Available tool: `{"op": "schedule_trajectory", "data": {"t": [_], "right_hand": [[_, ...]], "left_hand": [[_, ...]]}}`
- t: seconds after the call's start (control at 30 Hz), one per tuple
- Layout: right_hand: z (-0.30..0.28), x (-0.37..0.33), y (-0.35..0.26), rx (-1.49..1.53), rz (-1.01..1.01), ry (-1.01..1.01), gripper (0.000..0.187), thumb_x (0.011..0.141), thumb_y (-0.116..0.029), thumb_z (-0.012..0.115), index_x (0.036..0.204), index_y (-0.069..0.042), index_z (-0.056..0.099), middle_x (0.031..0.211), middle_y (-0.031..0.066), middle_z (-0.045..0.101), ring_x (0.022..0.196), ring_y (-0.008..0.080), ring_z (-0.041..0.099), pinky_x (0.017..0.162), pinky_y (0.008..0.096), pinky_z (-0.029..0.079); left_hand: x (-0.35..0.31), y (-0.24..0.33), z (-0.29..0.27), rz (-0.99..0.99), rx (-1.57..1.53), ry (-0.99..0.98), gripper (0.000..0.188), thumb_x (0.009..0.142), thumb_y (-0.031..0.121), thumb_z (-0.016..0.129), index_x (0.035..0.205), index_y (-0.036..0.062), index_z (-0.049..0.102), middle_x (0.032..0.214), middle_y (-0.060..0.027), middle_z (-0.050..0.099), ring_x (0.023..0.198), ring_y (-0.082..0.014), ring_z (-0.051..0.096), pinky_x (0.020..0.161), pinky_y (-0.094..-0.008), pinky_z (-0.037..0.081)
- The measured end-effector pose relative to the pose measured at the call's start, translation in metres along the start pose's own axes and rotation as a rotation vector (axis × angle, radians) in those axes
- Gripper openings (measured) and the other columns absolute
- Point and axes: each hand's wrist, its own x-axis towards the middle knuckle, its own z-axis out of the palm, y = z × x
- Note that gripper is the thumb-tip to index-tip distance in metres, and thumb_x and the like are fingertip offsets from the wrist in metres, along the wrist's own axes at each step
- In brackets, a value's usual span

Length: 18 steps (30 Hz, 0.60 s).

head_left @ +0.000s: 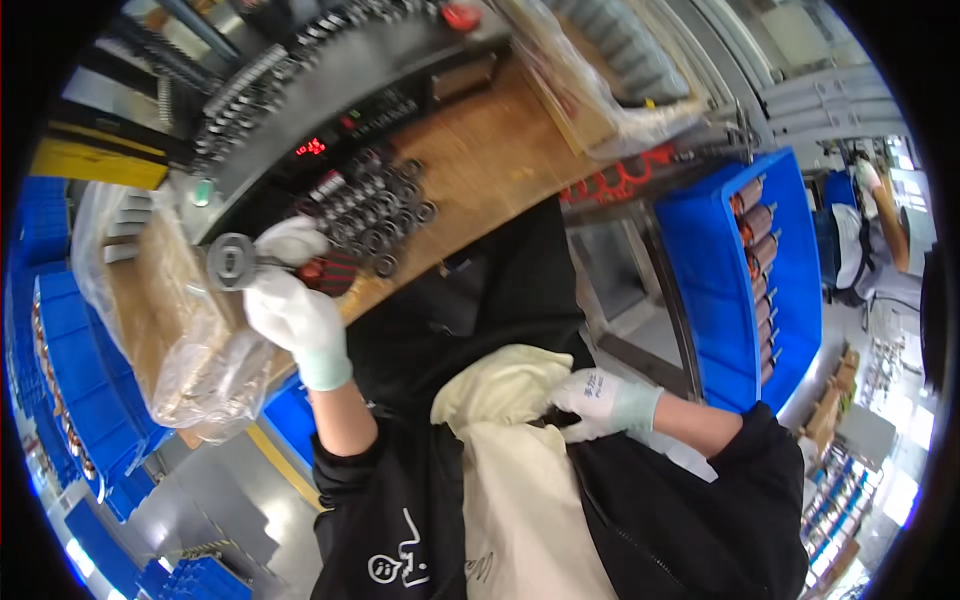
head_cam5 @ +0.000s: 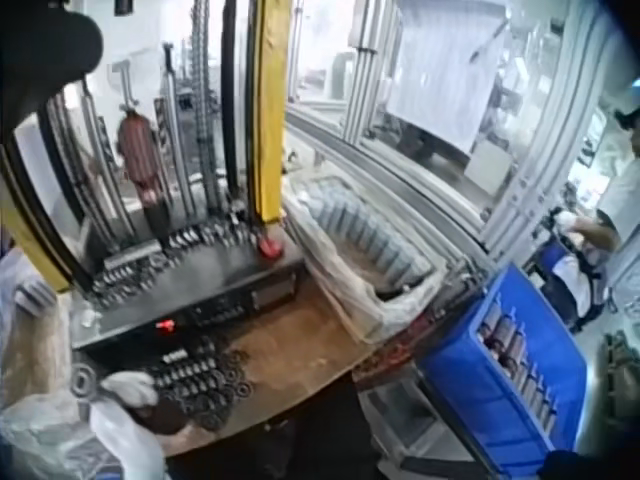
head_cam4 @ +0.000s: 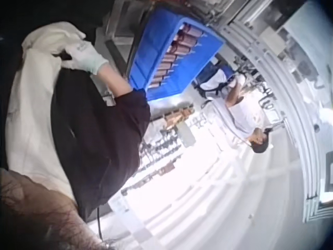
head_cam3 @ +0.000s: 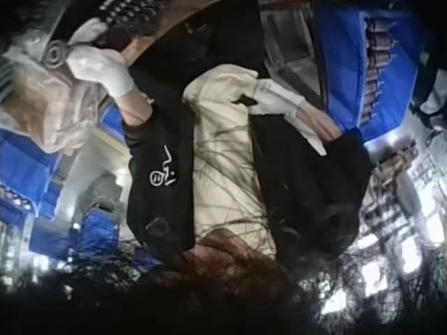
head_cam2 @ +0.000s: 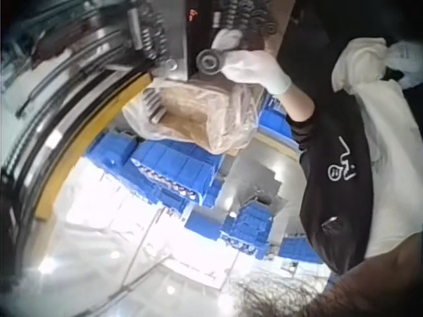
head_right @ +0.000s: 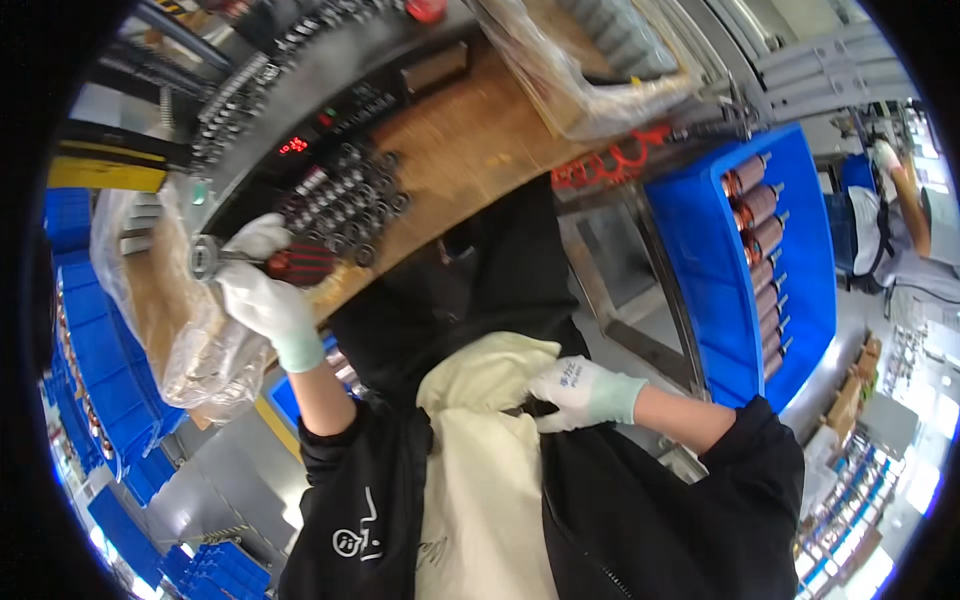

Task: The person fits bearings onto a motor rotor shaft using a press machine and fastens a waist buckle by hand.

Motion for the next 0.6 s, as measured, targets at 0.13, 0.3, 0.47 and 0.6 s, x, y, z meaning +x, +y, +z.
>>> {"op": "schedule_trajectory", "data": {"t": [0.13,0.3,0.47,0.6], "right_hand": [[-0.009,-0.015,-0.012,0.058,0.056,0.04,0.032,0.082,-0.036,0.07,0.098,-0.007,0.069,0.086,0.0155,0.069,0.082,0.0349,0.067,0.075,0.0445,0.053],[0.003,-0.032,0.008,0.062,0.029,0.048,0.034,0.082,-0.038,0.07,0.098,-0.008,0.069,0.085,0.0145,0.068,0.083,0.0344,0.066,0.075,0.0444,0.053],[0.012,-0.009,0.022,0.073,-0.038,0.128,0.036,0.084,-0.041,0.067,0.097,-0.007,0.069,0.085,0.0146,0.068,0.085,0.0344,0.065,0.075,0.0448,0.052],[0.006,0.007,0.024,0.056,-0.036,0.064,0.04,0.087,-0.041,0.065,0.108,-0.007,0.07,0.092,0.0144,0.07,0.088,0.0333,0.066,0.079,0.0427,0.052]], "left_hand": [[-0.002,-0.002,0.002,0.009,-0.005,-0.002,0.054,0.108,0.042,0.03,0.084,-0.0029,0.048,0.081,-0.02,0.062,0.082,-0.03,0.062,0.078,-0.04,0.051],[0.0,0.0,0.005,-0.027,0.086,0.012,0.059,0.108,0.046,0.028,0.084,-0.0037,0.047,0.081,-0.0207,0.062,0.081,-0.0311,0.062,0.083,-0.0432,0.052],[-0.001,-0.001,0.002,-0.067,0.112,0.045,0.066,0.106,0.053,0.029,0.084,-0.0048,0.053,0.084,-0.0221,0.064,0.086,-0.032,0.064,0.083,-0.041,0.052],[-0.002,0.005,0.003,-0.027,0.153,0.035,0.064,0.106,0.053,0.026,0.084,-0.003,0.049,0.078,-0.0203,0.061,0.08,-0.0316,0.062,0.085,-0.0449,0.052]]}}
